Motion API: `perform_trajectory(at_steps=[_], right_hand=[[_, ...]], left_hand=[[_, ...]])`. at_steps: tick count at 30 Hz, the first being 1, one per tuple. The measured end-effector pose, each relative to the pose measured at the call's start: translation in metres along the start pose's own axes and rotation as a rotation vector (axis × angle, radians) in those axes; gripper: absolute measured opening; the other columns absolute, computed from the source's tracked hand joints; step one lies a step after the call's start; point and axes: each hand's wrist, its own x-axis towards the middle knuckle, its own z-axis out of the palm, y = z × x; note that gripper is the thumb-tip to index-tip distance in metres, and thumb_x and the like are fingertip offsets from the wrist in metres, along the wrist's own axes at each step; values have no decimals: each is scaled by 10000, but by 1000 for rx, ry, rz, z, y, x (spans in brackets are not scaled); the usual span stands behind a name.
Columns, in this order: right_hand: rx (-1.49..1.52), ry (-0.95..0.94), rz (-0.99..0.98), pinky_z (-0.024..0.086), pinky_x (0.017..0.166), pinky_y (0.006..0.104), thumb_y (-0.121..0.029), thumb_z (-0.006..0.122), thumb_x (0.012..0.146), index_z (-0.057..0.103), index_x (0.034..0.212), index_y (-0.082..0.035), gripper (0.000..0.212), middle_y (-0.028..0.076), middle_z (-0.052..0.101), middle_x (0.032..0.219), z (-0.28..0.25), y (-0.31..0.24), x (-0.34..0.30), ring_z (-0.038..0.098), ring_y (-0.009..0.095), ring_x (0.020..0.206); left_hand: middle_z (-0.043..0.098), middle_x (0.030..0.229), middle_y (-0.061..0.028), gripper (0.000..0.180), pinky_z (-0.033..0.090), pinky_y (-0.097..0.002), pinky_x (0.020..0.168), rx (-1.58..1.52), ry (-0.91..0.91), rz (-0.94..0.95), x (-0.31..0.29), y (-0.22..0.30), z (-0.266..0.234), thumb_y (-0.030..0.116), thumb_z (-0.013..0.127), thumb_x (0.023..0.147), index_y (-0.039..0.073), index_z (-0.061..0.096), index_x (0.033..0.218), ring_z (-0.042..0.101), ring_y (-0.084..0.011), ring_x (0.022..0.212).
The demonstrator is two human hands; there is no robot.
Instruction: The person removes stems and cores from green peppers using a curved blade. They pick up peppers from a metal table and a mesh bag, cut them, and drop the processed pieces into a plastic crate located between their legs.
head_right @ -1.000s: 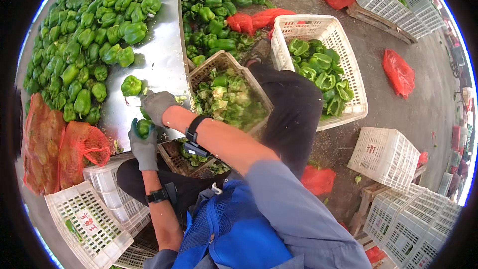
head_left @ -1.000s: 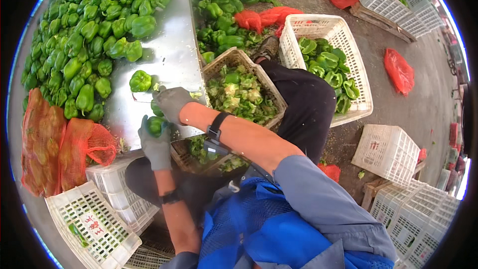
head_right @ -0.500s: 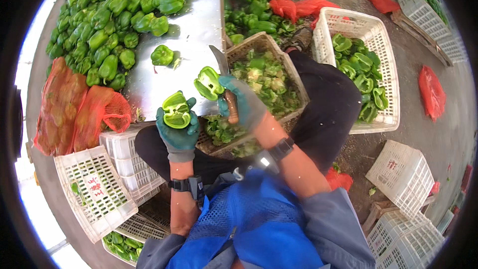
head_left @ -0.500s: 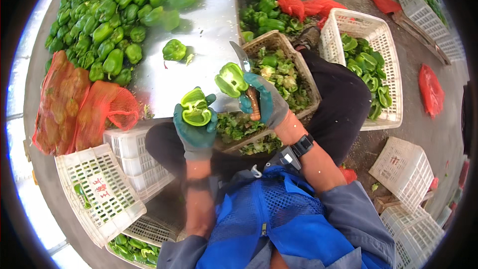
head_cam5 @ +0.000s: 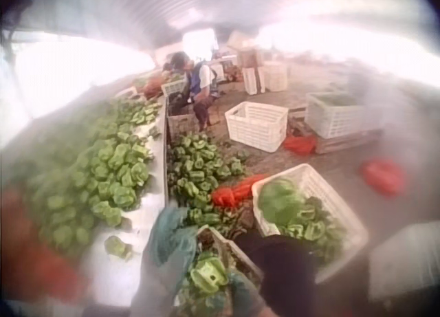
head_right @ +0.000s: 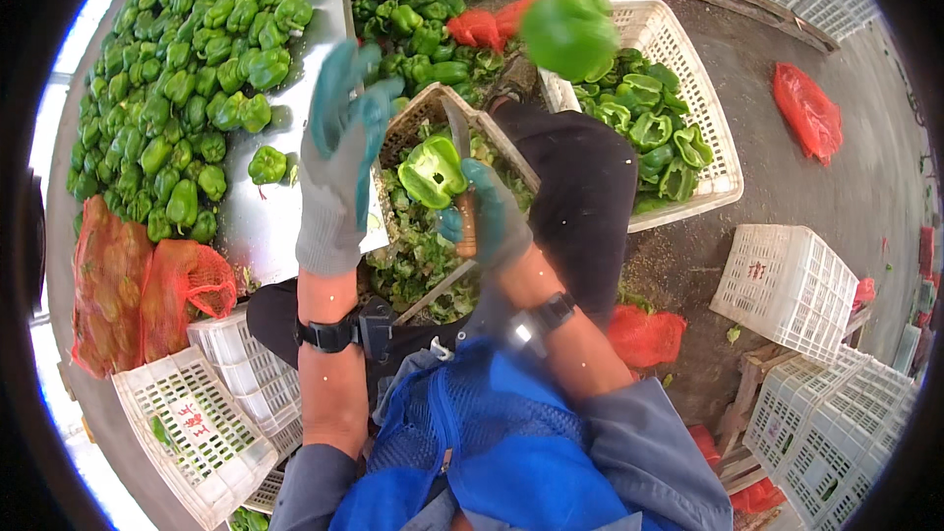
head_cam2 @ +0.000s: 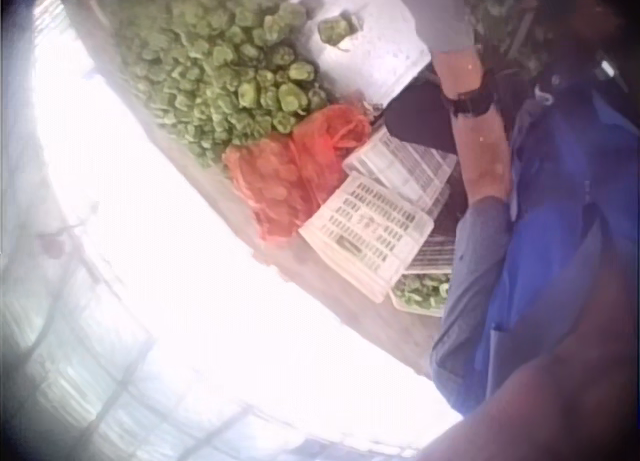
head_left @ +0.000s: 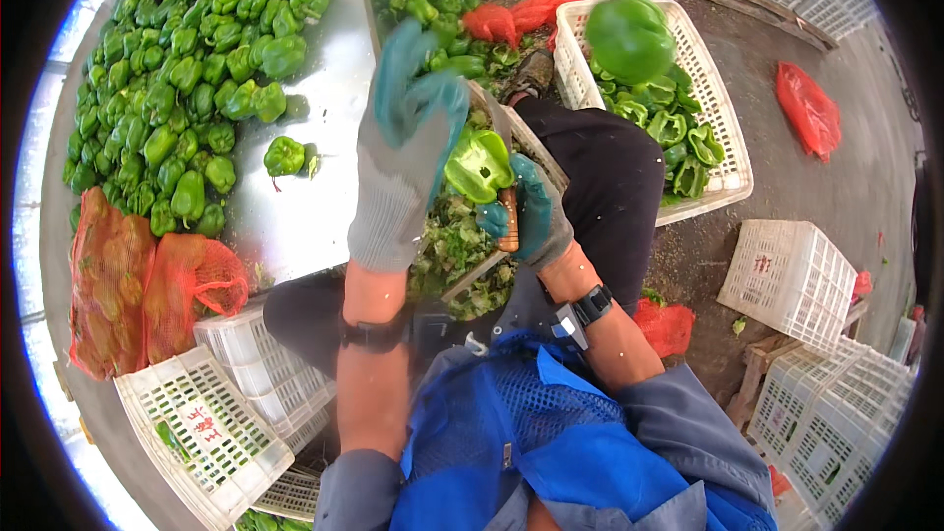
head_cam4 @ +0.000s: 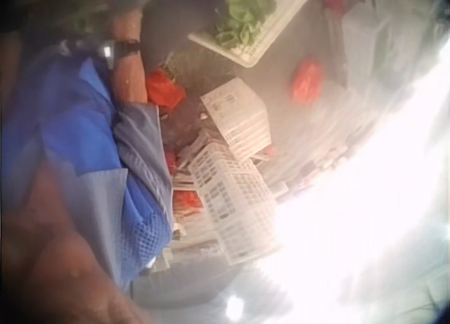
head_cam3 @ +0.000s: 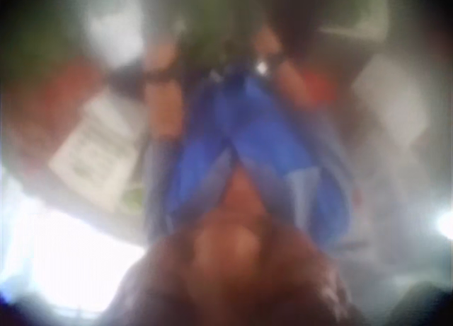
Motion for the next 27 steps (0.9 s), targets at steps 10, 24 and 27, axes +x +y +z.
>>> perform_trajectory(at_steps=[10, 24, 27], right_hand=[[-444, 193, 90, 463, 448, 254, -459, 702, 1068, 722, 1106, -75, 387, 24, 721, 776, 51, 12, -14, 626, 133, 522], [-1507, 352, -536, 593, 772, 435, -221, 894, 850, 743, 1081, -8, 348, 179, 770, 887, 70, 46, -18, 758, 329, 797], [-1392, 393, -396, 584, 766, 426, -181, 875, 836, 746, 1064, 26, 333, 192, 773, 899, 71, 47, -17, 746, 304, 815]], left_hand=[[618, 1529, -179, 577, 478, -388, 1196, 60, 205, -15, -105, -66, -2, 348, 449, 1210, -51, 439, 1627, 592, -265, 1419], [659, 1414, -140, 549, 501, -368, 1144, 17, 294, -105, -132, -90, -9, 367, 373, 1229, -26, 462, 1602, 638, -208, 1261], [678, 1385, -117, 525, 502, -332, 1111, 320, 267, 35, -132, -101, -13, 359, 415, 1222, -5, 481, 1594, 639, -182, 1241]])
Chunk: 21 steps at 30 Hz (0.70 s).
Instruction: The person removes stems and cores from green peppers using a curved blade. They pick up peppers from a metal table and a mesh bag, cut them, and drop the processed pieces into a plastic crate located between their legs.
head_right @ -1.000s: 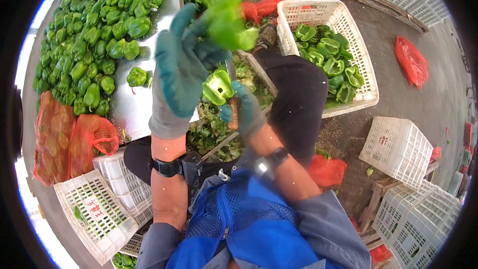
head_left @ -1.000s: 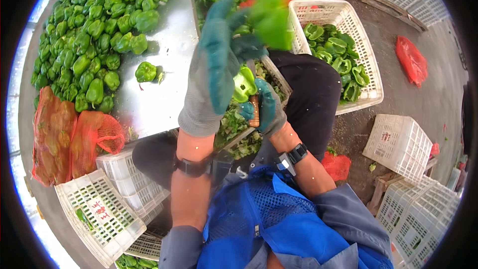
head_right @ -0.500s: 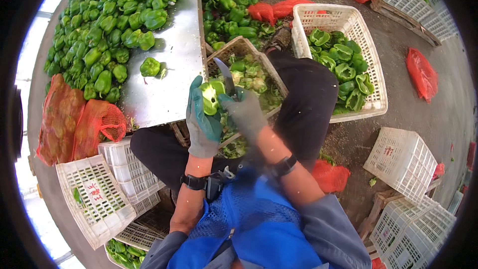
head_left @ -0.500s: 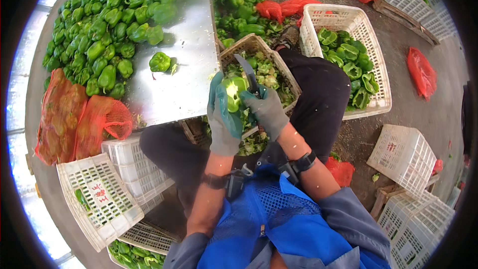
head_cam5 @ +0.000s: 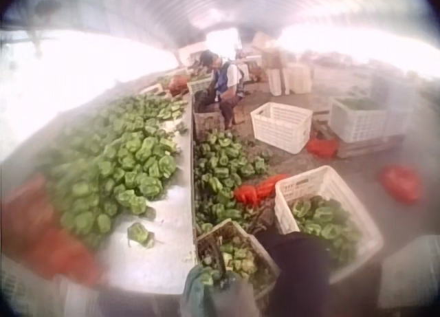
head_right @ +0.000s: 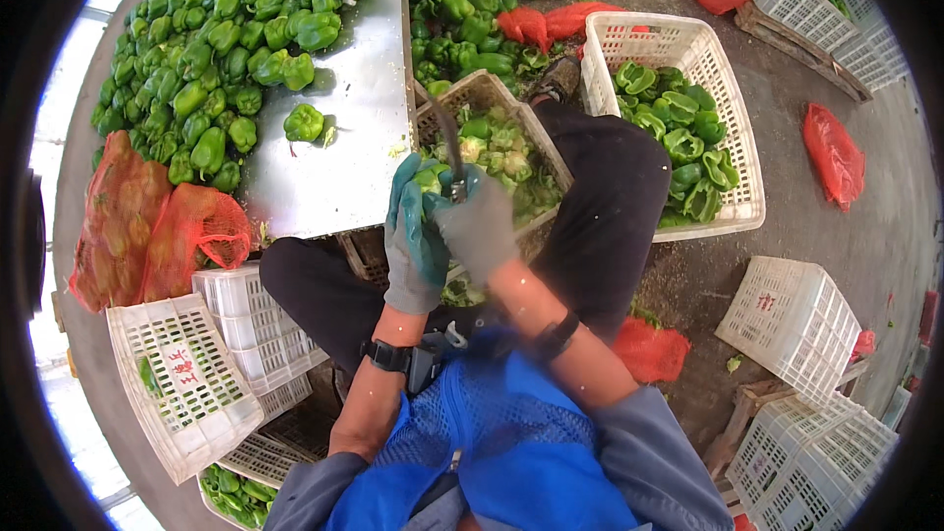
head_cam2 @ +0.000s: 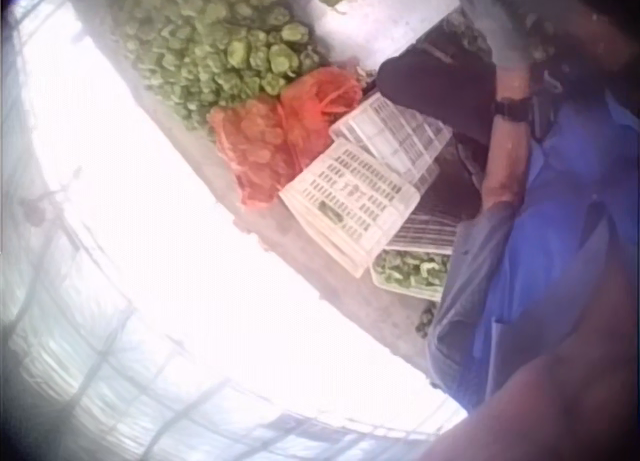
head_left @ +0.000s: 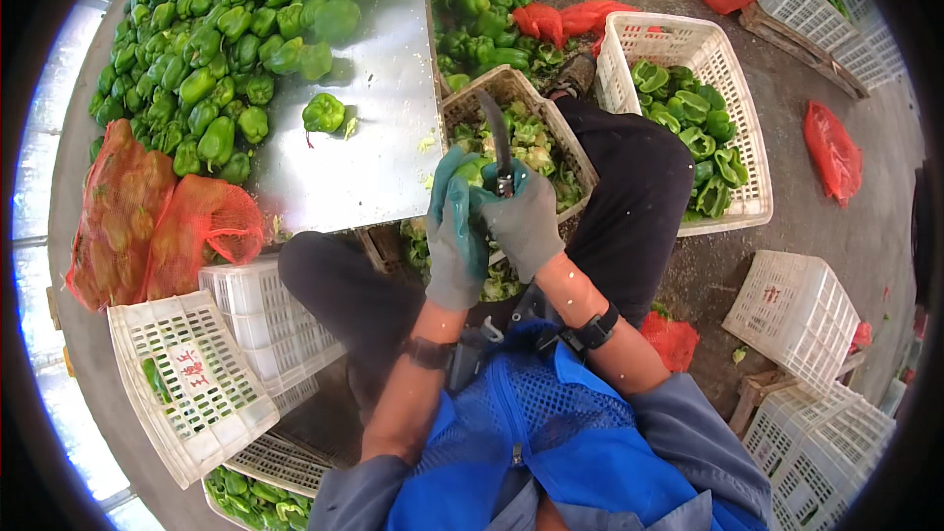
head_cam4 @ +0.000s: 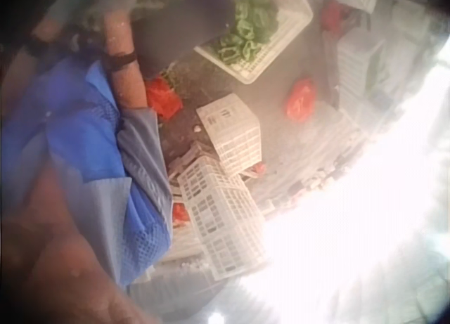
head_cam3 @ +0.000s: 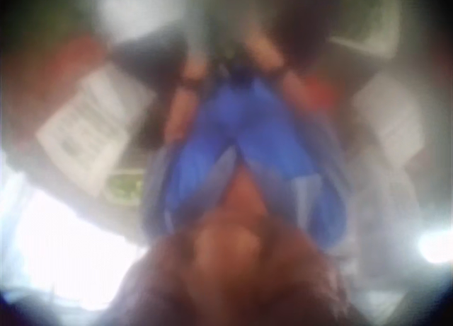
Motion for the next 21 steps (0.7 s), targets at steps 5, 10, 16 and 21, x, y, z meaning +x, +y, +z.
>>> perform_trajectory(at_steps=[5, 10, 16, 21], right_hand=[[447, -105, 230, 521, 627, 322, -70, 800, 837, 746, 920, 57, 161, 54, 723, 791, 6, 1, 5, 619, 108, 694], [476, -188, 241, 496, 594, 309, -51, 792, 829, 752, 902, 53, 133, 51, 725, 807, 5, 0, 5, 619, 102, 695], [619, -217, 253, 486, 580, 281, -71, 818, 824, 730, 927, 22, 164, 21, 710, 788, -2, 7, 5, 607, 77, 681], [598, -424, 268, 461, 508, 272, -70, 811, 874, 708, 965, -13, 149, 14, 678, 752, -18, -2, -11, 581, 85, 558]], left_hand=[[689, 1366, -106, 512, 527, -332, 1075, -387, 21, -243, -2, -6, 2, 353, 465, 1213, 14, 478, 1596, 658, -166, 1205], [701, 1347, -98, 522, 567, -344, 1033, -505, 33, -316, -5, -7, -1, 369, 511, 1202, 62, 460, 1621, 688, -167, 1160], [639, 1434, -171, 615, 545, -398, 1070, -580, 10, -400, 1, 7, -3, 472, 398, 1206, -49, 555, 1491, 671, -251, 1250], [602, 1541, -192, 481, 530, -487, 1172, -663, 8, -253, -6, -20, -14, 262, 548, 1177, 37, 485, 1598, 655, -389, 1327]])
